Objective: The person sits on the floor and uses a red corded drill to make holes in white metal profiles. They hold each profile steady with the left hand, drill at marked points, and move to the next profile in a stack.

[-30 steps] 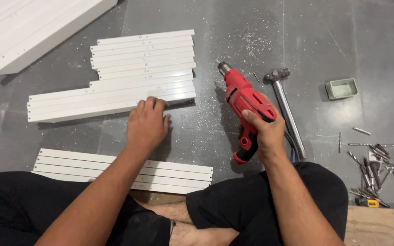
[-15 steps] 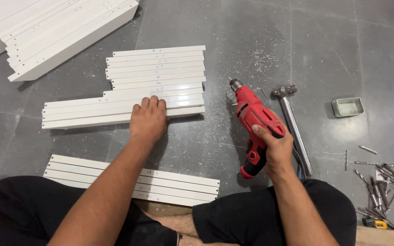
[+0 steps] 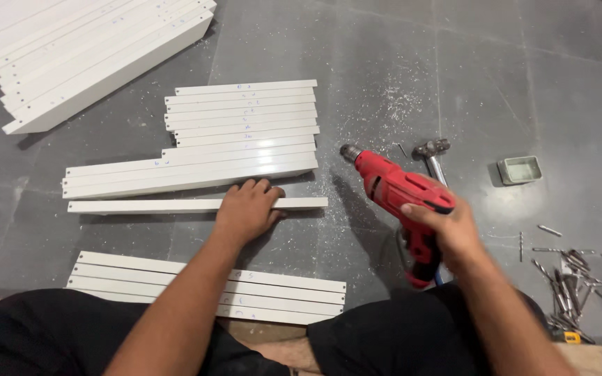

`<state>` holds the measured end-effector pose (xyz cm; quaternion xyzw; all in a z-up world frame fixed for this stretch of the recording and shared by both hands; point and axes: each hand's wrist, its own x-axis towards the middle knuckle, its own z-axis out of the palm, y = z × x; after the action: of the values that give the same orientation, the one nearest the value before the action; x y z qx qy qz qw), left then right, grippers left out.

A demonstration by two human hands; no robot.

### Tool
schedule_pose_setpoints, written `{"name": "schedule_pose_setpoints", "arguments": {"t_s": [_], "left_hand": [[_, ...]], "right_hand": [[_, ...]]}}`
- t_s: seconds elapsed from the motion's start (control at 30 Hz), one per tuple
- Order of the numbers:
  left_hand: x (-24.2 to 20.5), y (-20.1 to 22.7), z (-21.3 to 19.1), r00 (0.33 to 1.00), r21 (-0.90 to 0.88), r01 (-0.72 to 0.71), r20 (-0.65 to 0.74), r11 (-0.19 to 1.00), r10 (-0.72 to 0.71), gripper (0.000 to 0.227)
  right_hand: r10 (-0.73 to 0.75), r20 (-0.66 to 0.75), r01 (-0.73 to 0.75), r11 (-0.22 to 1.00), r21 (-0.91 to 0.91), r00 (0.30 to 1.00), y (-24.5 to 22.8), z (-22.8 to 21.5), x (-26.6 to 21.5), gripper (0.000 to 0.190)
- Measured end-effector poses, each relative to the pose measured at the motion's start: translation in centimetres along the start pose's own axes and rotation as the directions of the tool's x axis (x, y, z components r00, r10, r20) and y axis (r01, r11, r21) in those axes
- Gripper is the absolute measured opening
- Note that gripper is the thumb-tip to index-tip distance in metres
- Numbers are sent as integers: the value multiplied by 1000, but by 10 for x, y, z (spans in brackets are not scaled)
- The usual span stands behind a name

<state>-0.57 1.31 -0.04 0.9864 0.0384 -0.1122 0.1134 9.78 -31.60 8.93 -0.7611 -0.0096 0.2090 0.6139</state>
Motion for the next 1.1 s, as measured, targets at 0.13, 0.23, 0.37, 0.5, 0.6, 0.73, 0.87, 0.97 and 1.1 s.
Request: {"name": "schedule_pose_setpoints", "arguments": {"t_s": [0.13, 0.23, 0.37, 0.5, 0.6, 0.73, 0.87, 0.97, 1.1], "left_hand": [[2, -1, 10, 991, 32, -46, -122, 998, 50, 44], [3, -4, 11, 998, 15, -41, -55, 999, 42, 45], [5, -5, 14, 996, -4, -56, -64, 998, 56, 45], [4, -8, 16, 997, -28, -54, -61, 998, 52, 44], [4, -9, 17, 996, -33, -58, -68, 998, 56, 46], [5, -9, 16, 996, -29, -62, -64, 998, 60, 46], [5, -8, 14, 998, -30, -54, -34, 998, 53, 48], [3, -8, 13, 998, -16, -55, -31, 998, 55, 47], [3, -6, 12, 998, -5, -54, -28, 999, 54, 47]], "right_hand": [[189, 83, -142, 907, -397, 978, -50, -16, -5, 73], [174, 177, -15, 753, -658, 969, -86, -6, -7, 73], [248, 186, -14, 635, -773, 951, -109, 16, -13, 75], [242, 143, -6, 525, -851, 960, -119, 29, -15, 76], [243, 134, -7, 502, -865, 961, -122, 32, -15, 76], [239, 141, 5, 491, -871, 961, -124, 33, -15, 74], [245, 151, 13, 487, -873, 958, -124, 34, -15, 73], [242, 160, 17, 504, -864, 957, -125, 35, -15, 74], [257, 116, -9, 440, -898, 959, -124, 36, -14, 77]]}}
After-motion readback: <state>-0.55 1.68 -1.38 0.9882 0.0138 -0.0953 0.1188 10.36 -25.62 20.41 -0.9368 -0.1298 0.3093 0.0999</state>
